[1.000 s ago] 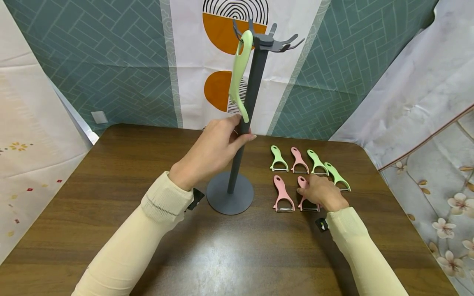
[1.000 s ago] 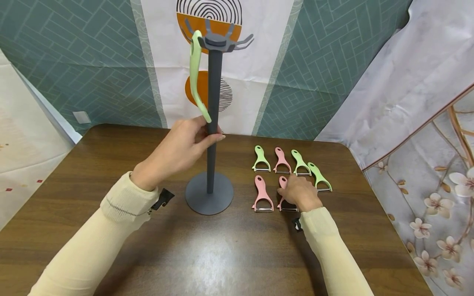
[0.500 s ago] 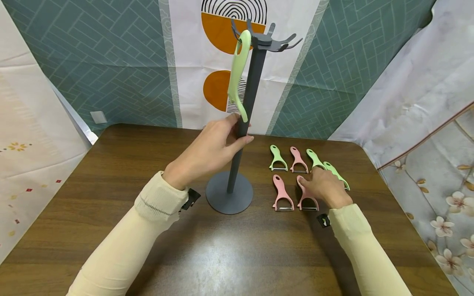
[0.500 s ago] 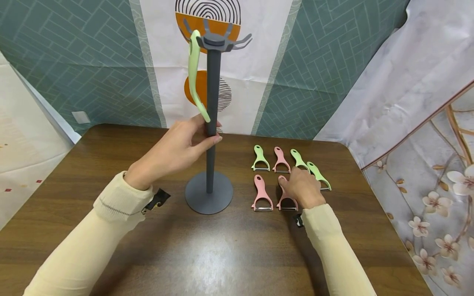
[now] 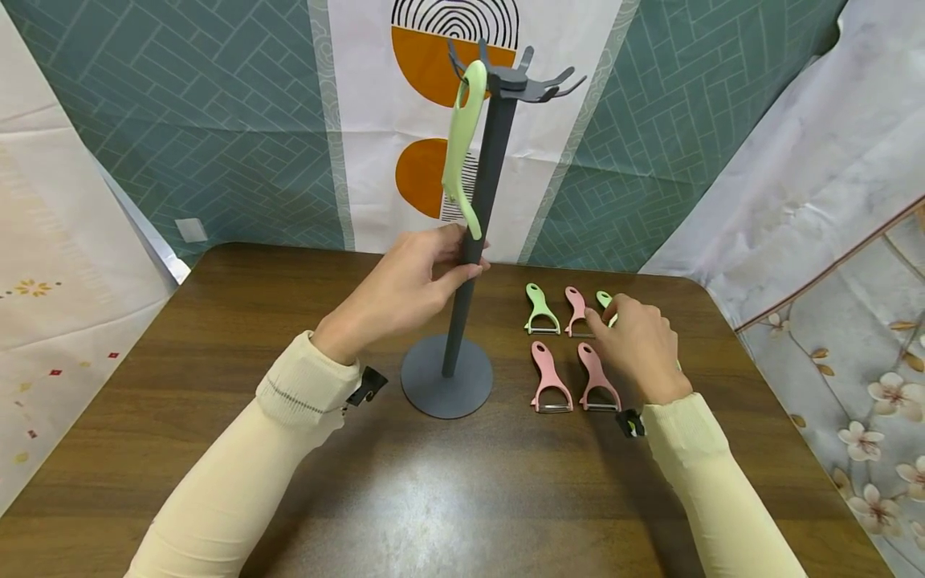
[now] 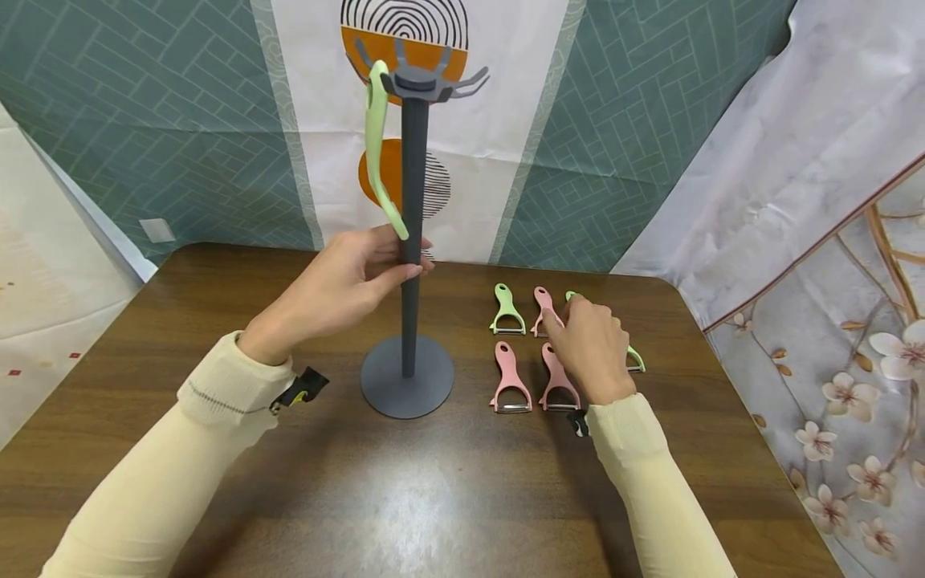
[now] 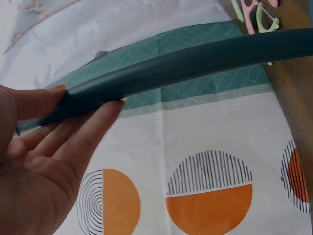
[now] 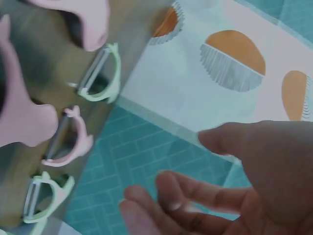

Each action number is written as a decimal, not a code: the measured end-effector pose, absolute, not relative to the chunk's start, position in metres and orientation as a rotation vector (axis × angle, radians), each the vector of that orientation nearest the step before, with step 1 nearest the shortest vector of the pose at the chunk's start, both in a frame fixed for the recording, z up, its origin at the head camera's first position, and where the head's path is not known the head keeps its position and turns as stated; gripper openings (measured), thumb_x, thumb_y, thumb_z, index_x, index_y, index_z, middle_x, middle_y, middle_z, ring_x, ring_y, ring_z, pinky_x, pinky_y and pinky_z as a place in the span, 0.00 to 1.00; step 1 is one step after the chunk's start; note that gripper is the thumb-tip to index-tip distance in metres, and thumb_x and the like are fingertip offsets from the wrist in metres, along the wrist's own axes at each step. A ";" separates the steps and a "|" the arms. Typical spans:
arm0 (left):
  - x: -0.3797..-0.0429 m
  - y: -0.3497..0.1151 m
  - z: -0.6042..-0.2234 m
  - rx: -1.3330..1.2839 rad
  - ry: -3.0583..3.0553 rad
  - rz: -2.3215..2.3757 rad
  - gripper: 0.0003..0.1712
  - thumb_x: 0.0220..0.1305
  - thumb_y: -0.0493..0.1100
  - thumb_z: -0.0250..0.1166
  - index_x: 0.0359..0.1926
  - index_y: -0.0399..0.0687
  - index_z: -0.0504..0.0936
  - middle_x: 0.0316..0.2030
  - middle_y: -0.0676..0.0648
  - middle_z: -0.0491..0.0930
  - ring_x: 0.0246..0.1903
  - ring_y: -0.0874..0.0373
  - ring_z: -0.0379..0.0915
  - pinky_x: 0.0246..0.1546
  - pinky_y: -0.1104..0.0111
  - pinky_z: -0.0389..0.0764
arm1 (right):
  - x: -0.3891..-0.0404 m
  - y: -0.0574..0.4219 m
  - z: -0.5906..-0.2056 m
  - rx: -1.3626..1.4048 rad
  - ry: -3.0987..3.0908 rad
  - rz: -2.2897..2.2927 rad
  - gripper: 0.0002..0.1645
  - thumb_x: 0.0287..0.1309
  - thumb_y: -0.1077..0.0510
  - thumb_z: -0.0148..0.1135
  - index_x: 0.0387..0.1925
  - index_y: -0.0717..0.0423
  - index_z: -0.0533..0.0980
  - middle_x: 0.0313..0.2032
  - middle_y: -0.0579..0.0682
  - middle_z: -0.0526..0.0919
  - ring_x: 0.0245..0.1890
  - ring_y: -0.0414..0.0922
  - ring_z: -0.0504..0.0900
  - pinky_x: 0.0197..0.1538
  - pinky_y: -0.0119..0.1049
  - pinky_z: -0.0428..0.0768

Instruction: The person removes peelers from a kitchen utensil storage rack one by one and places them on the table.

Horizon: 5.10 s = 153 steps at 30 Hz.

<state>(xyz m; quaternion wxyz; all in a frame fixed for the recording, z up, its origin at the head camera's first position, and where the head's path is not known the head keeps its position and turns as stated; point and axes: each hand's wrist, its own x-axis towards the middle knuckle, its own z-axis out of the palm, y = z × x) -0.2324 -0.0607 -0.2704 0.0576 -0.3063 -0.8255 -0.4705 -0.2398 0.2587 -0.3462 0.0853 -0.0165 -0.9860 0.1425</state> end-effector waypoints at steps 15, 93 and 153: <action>-0.235 -0.061 -0.275 -0.876 -2.428 -1.447 0.09 0.68 0.37 0.68 0.48 0.41 0.84 0.42 0.48 0.88 0.45 0.59 0.86 0.51 0.65 0.84 | -0.236 0.242 -0.327 0.009 -2.734 0.520 0.28 0.71 0.34 0.52 0.35 0.52 0.80 0.28 0.52 0.82 0.30 0.56 0.80 0.26 0.47 0.71; -0.240 -0.055 -0.281 -0.636 -2.285 -1.290 0.16 0.55 0.44 0.80 0.36 0.42 0.82 0.28 0.47 0.87 0.27 0.61 0.82 0.34 0.69 0.82 | -0.217 0.128 -0.227 0.595 -1.991 1.037 0.26 0.67 0.46 0.56 0.54 0.63 0.76 0.41 0.54 0.85 0.43 0.43 0.86 0.41 0.43 0.86; -0.242 -0.056 -0.284 -0.720 -2.313 -1.337 0.15 0.60 0.43 0.76 0.41 0.43 0.80 0.29 0.49 0.84 0.26 0.63 0.81 0.33 0.70 0.83 | -0.215 0.120 -0.209 0.647 -1.931 0.994 0.23 0.67 0.48 0.62 0.52 0.64 0.76 0.37 0.53 0.85 0.37 0.36 0.83 0.36 0.27 0.84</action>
